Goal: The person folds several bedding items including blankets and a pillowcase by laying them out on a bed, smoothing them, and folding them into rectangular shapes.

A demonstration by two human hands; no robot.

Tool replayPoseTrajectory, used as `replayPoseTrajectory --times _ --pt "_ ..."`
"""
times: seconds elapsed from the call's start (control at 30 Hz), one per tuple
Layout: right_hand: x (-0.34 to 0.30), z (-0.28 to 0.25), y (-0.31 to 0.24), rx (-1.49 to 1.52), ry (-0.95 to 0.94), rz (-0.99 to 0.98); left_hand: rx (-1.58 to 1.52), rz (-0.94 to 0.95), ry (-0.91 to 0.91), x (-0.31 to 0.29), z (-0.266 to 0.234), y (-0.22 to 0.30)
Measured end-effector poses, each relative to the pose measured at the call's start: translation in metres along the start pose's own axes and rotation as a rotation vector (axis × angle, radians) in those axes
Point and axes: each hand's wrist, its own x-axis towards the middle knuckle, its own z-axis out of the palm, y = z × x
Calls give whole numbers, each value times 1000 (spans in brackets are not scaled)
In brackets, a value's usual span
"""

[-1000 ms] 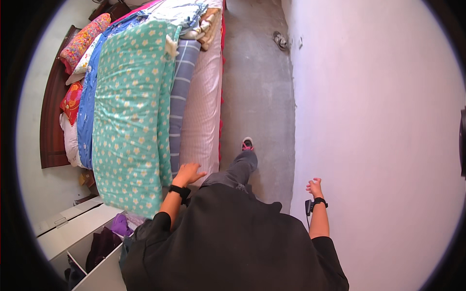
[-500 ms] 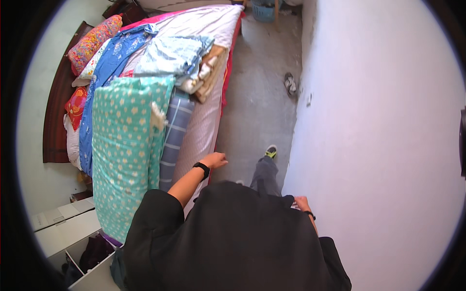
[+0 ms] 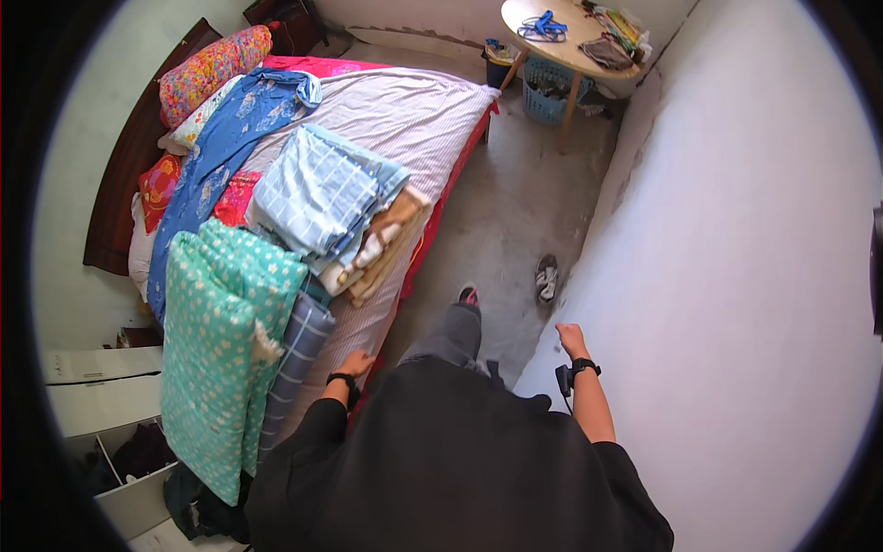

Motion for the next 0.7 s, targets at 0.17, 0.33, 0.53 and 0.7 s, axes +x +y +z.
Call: replayPoseTrajectory --times 0.17,0.33,0.53,0.7 --pt "149 -30 -25 74 19 -1 -19 -301 -415 79 -63 56" --pt "229 -67 -70 341 -252 517 183 -132 -243 267 -174 186" --pt "340 -89 36 252 -337 545 -128 521 251 455 -388 421" --pt "482 -139 -37 351 -316 543 -149 456 292 563 -486 524"
